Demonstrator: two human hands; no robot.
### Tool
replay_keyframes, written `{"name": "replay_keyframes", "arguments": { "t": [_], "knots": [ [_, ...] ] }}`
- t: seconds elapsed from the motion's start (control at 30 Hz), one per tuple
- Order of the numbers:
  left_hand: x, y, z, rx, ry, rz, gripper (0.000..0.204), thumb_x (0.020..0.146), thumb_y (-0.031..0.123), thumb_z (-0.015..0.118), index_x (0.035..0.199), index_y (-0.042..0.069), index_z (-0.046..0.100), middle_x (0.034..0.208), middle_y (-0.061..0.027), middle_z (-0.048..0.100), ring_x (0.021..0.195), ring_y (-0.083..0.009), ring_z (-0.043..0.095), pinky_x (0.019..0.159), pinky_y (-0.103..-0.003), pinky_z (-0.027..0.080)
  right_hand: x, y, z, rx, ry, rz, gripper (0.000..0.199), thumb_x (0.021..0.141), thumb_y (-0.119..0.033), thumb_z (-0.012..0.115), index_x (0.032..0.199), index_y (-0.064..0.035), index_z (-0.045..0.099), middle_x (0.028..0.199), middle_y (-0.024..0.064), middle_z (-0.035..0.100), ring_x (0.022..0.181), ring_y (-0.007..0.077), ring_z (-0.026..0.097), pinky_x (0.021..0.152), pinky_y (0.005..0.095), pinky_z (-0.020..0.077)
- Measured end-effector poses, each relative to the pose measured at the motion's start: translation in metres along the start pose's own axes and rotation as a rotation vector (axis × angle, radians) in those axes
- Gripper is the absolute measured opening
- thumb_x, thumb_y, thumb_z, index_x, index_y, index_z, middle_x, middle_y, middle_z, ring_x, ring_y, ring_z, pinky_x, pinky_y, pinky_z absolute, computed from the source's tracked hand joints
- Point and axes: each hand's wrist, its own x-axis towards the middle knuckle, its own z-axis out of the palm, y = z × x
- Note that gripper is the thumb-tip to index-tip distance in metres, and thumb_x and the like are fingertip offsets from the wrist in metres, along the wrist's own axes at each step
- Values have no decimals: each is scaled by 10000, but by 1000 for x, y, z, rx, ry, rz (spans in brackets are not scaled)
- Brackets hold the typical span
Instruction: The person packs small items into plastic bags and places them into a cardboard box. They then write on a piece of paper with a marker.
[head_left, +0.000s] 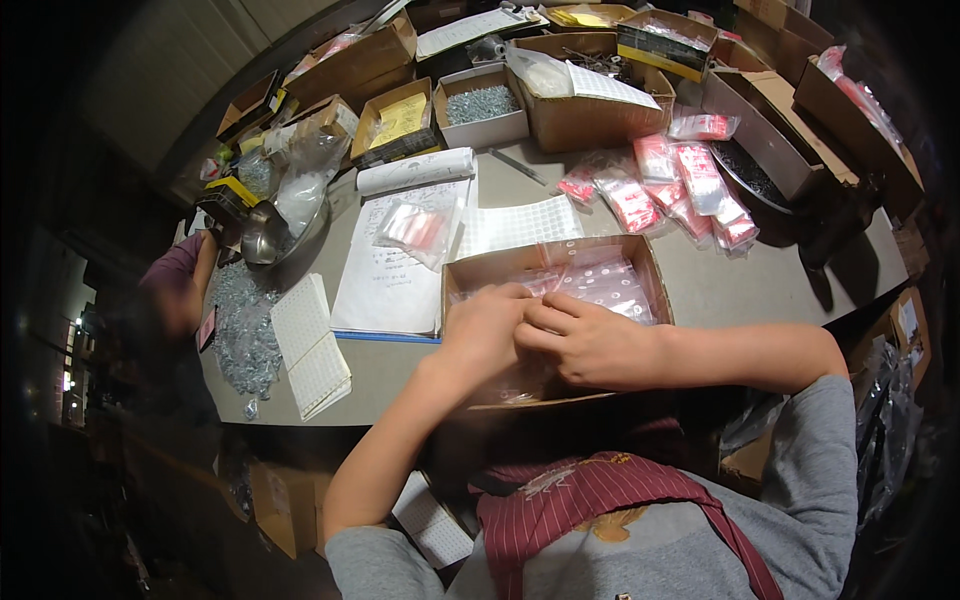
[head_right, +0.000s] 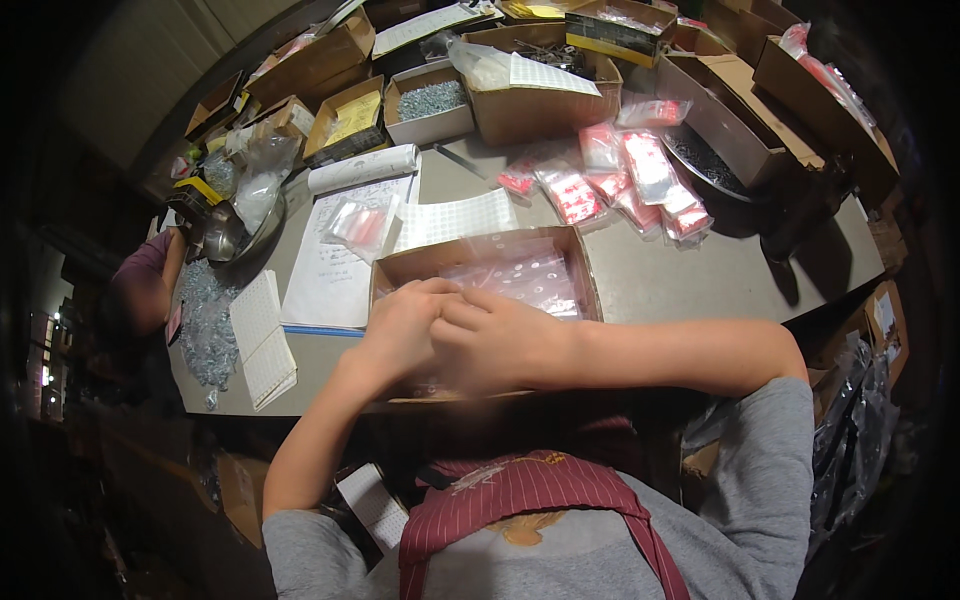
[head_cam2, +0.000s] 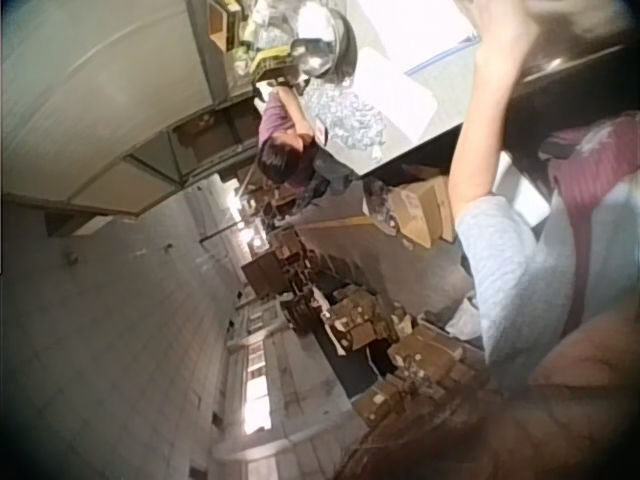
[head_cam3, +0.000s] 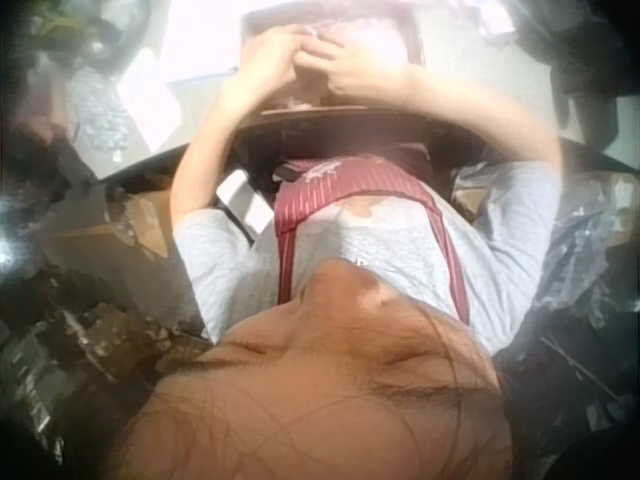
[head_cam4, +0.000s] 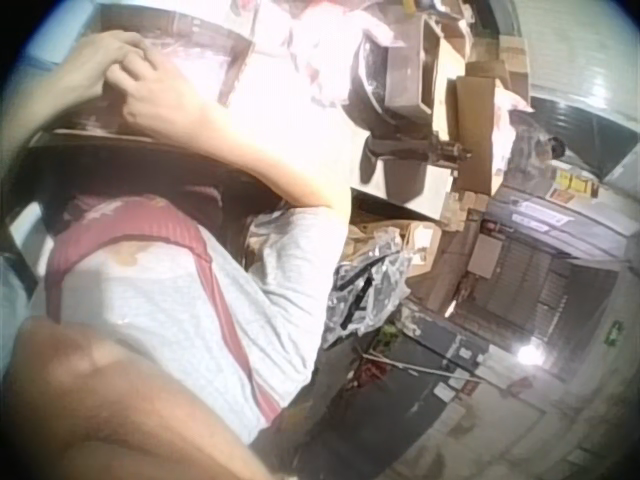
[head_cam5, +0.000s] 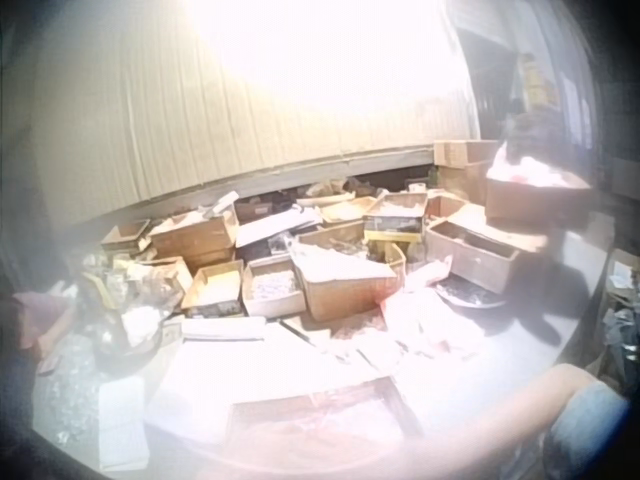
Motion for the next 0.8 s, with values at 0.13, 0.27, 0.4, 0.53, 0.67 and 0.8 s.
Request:
{"name": "replay_keyframes", "arguments": {
  "t": [0.13,0.27,0.4,0.53,0.67,0.8],
  "knots": [
    [0,-2,2,-1,-14,-43,234,785,163,678,1009,136,741,1092,-100,696,1035,-349,653,854,-472,543,-9,10,1,316,-79,62,185,736,-237,696,743,-56,735,1197,132,575,1160,338,514,1021,456,421],
    [4,8,-8,-96,-70,-138,268,757,107,657,1018,92,710,1071,-128,683,1028,-375,645,842,-486,533,-15,22,3,672,48,225,161,778,-159,717,791,1,717,1089,129,614,1102,336,538,951,451,460],
    [3,1,-6,-158,-62,-78,420,734,107,660,1150,55,663,1124,-168,666,1048,-395,637,872,-482,527,-17,31,-1,941,72,485,161,758,-116,696,823,31,711,1028,133,633,1064,296,553,919,414,469],
    [-1,-10,-8,-315,-49,-53,585,720,106,671,1299,41,613,1215,-194,652,1113,-382,638,954,-444,520,-13,35,-10,1364,152,842,120,810,-57,643,816,43,708,1019,104,655,1012,197,593,897,345,482],
    [-3,-3,-17,-523,-51,-137,658,706,81,675,1356,30,584,1288,-192,642,1187,-353,631,1024,-403,497,-14,36,-5,1393,178,875,130,839,-47,617,811,47,701,1030,98,660,988,172,609,857,325,501],
    [-4,-2,-22,-513,-7,-64,649,682,47,657,1327,3,592,1295,-172,640,1203,-325,621,1042,-387,484,-17,34,0,1091,172,695,211,789,-144,649,901,21,721,1022,112,690,966,280,653,868,374,515]
  ]
}}
